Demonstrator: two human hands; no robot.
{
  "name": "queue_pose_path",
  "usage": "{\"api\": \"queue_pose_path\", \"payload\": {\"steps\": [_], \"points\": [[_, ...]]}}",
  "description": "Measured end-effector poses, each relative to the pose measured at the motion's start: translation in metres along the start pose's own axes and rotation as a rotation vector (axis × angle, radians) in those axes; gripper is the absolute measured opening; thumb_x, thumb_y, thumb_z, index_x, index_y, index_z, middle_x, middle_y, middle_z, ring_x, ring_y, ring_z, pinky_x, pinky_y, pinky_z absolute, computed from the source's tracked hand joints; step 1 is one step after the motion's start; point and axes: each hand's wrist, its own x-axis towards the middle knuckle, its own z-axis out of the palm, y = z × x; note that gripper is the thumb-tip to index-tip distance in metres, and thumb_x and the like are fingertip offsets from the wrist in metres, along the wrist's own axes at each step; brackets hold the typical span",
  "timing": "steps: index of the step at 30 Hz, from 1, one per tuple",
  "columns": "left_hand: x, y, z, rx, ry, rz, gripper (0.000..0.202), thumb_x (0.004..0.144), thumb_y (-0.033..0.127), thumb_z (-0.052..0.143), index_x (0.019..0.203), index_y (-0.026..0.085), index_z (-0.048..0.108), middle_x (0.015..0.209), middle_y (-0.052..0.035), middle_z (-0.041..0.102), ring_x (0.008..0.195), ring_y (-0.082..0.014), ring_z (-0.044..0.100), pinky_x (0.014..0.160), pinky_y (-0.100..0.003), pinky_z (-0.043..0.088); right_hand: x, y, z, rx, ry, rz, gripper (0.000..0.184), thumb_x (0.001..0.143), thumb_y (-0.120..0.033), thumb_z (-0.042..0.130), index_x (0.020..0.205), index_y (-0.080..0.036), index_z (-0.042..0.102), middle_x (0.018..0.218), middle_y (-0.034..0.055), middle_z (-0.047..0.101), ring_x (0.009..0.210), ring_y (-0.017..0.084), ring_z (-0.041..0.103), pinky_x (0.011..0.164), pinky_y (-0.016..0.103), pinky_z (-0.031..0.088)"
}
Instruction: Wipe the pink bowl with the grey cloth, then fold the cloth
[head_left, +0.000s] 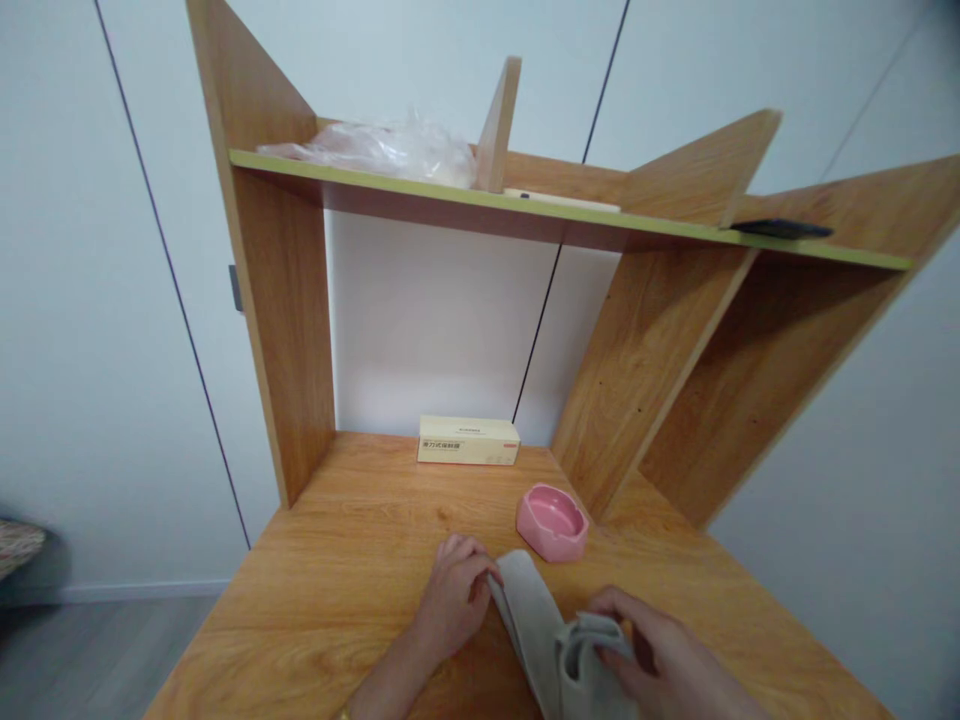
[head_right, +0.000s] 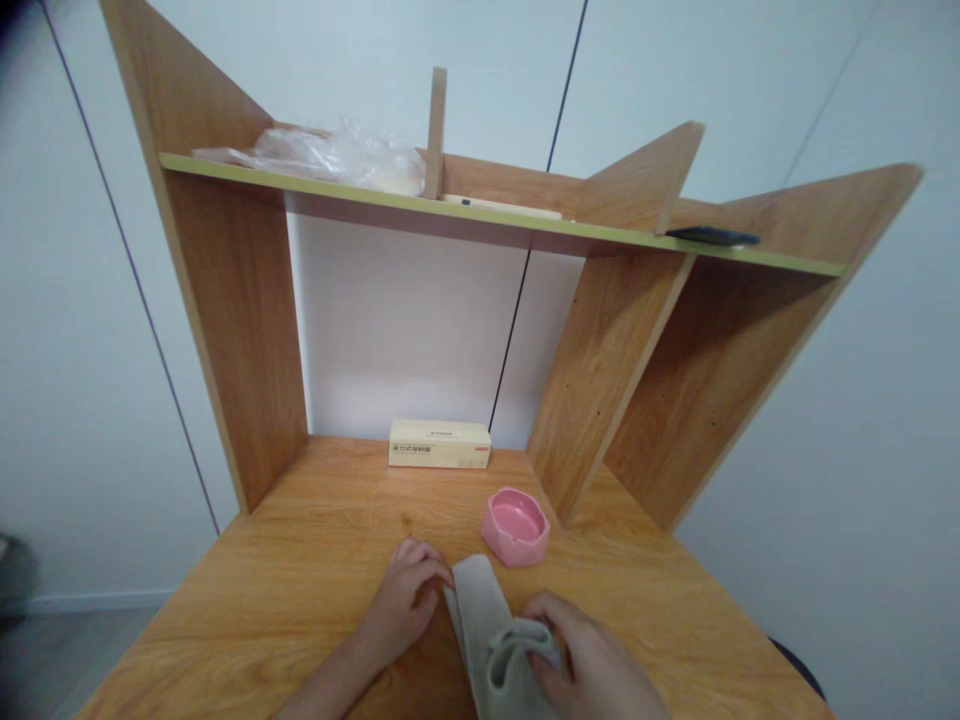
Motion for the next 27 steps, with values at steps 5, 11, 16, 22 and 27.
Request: {"api": "queue_pose_path", "payload": {"steps": [5,11,16,22,27], "points": [[0.001,-0.004,-0.005,0.047,0.097,-0.039,0.028,0.062,0.000,0.039,0.073,0.019,0.056,0.079,-0.0029,0.055,0.083,-0.0196,0.046,0.075,-0.033,0.036,0.059,-0.016,0.029,-0.069,0.208,-0.093,0.026,0.067,-0.021,0.047,0.090,-0.020,0.056,0.089,0.0046,0.064,0.084,0.019,0.059,0.074,0.028,0.044],[0.000,-0.002,-0.007,0.060,0.067,0.012,0.034,0.061,0.001,0.040,0.085,0.020,0.056,0.085,-0.0031,0.053,0.086,-0.0192,0.045,0.076,-0.032,0.036,0.052,0.015,0.040,-0.080,0.391,-0.040,0.033,0.073,-0.033,0.045,0.101,-0.019,0.055,0.102,0.0094,0.063,0.093,0.022,0.059,0.080,0.032,0.044],[-0.001,0.002,-0.003,0.071,0.006,0.051,0.029,0.065,0.002,0.042,0.084,0.020,0.056,0.083,-0.0028,0.054,0.085,-0.0189,0.046,0.075,-0.032,0.035,0.017,0.047,0.028,-0.072,0.232,0.177,0.036,0.077,-0.047,0.040,0.089,-0.020,0.061,0.070,0.0045,0.066,0.063,0.019,0.062,0.059,0.028,0.047],[0.000,-0.005,0.003,0.050,0.010,-0.059,0.025,0.067,0.005,0.043,0.083,0.020,0.053,0.086,-0.0024,0.055,0.086,-0.0188,0.046,0.077,-0.033,0.035,0.012,0.056,0.042,0.063,0.236,0.019,0.033,0.070,-0.046,0.054,0.086,-0.020,0.066,0.090,0.0074,0.068,0.082,0.021,0.061,0.072,0.027,0.048],[-0.001,-0.007,0.005,0.030,-0.034,-0.050,0.025,0.071,0.005,0.041,0.087,0.020,0.054,0.088,-0.0022,0.055,0.087,-0.0181,0.046,0.078,-0.032,0.036,0.031,0.036,0.050,0.073,0.325,0.020,0.035,0.068,-0.044,0.055,0.090,-0.019,0.066,0.089,0.0079,0.068,0.083,0.023,0.061,0.077,0.033,0.047]]}}
